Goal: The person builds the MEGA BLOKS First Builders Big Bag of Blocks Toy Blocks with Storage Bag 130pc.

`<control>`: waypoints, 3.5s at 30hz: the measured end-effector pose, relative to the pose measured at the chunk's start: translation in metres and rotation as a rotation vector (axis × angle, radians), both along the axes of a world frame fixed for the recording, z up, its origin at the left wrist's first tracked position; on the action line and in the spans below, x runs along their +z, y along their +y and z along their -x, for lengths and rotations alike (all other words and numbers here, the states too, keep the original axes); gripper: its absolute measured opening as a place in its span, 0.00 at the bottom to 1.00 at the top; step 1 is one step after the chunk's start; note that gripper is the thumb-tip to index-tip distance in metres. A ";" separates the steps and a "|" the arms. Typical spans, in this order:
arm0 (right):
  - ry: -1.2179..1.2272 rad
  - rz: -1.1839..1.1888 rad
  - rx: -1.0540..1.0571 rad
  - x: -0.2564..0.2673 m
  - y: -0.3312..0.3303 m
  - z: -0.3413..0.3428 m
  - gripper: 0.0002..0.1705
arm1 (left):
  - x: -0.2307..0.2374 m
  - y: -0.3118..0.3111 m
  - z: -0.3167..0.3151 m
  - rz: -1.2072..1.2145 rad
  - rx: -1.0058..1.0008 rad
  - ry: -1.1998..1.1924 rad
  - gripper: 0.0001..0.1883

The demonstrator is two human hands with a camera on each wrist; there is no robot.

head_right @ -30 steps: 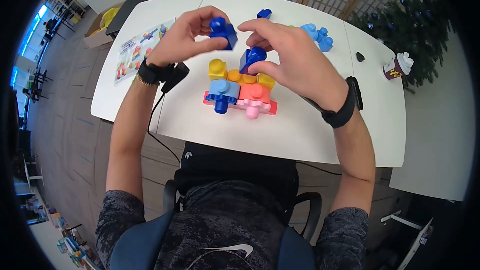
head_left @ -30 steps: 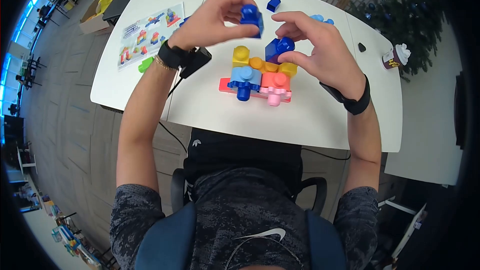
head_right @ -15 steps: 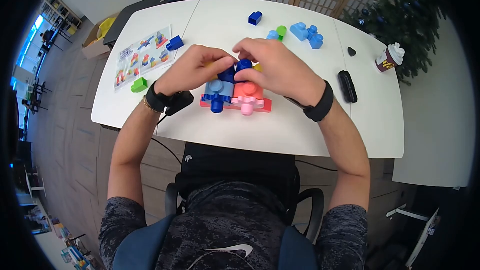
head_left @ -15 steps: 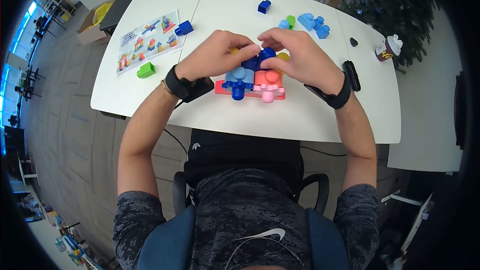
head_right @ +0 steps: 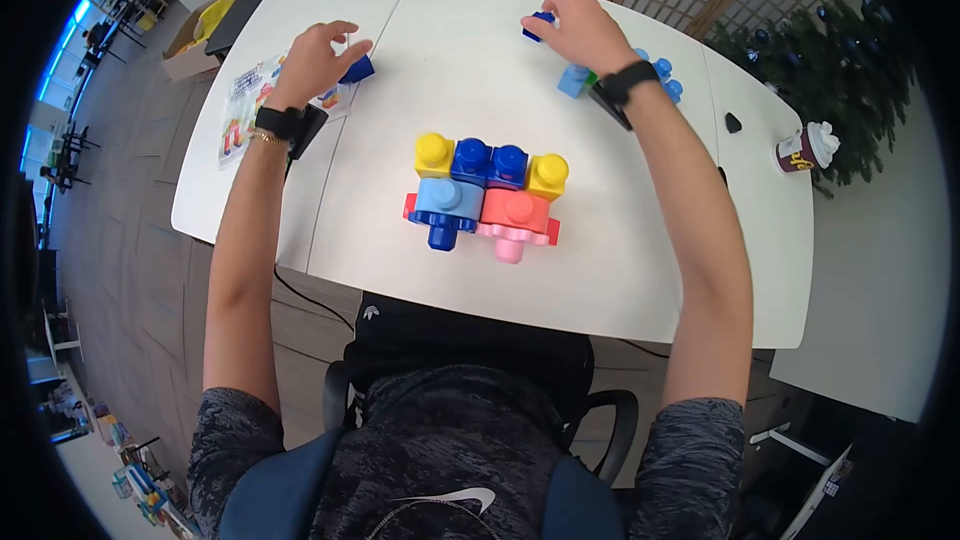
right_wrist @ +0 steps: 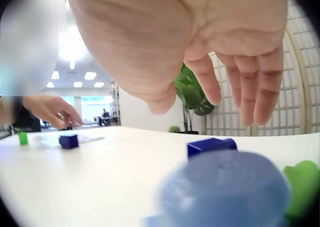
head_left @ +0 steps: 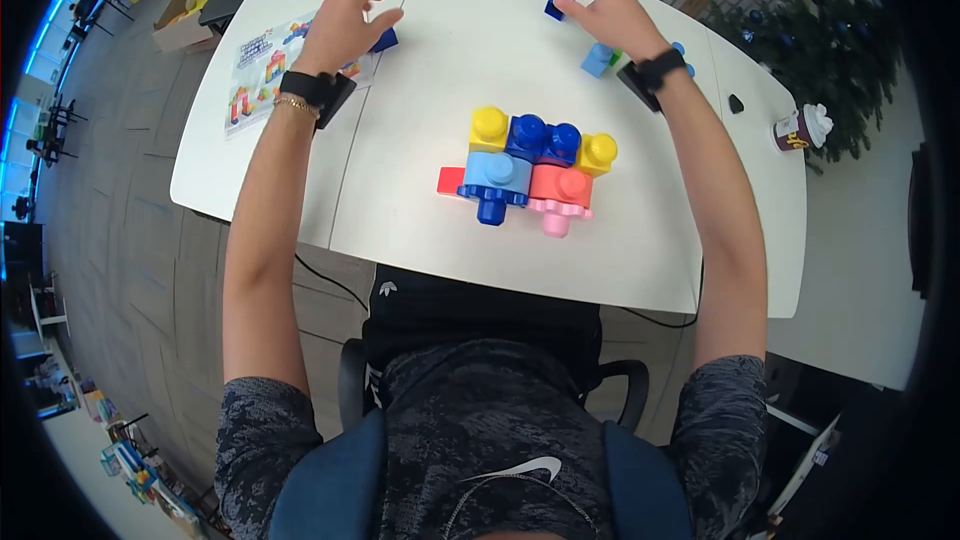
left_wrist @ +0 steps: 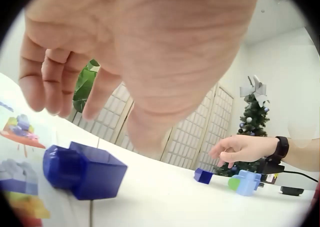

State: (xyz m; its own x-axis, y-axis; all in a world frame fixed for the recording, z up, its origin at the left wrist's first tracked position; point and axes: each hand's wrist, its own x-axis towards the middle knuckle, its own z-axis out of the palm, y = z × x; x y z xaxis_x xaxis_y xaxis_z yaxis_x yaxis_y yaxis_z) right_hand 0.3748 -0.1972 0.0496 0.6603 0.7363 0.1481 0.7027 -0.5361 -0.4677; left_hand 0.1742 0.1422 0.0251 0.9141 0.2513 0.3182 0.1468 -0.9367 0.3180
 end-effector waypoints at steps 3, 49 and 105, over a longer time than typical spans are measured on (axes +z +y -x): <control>-0.430 0.238 -0.219 -0.033 0.028 -0.037 0.34 | -0.021 0.020 0.000 -0.144 0.036 0.141 0.33; -0.106 -0.284 0.361 0.065 -0.075 0.199 0.30 | 0.133 -0.164 0.078 -0.148 -0.728 0.123 0.20; -0.418 -0.035 -0.171 -0.040 -0.170 -0.057 0.36 | 0.037 -0.078 0.139 0.547 -0.454 0.308 0.29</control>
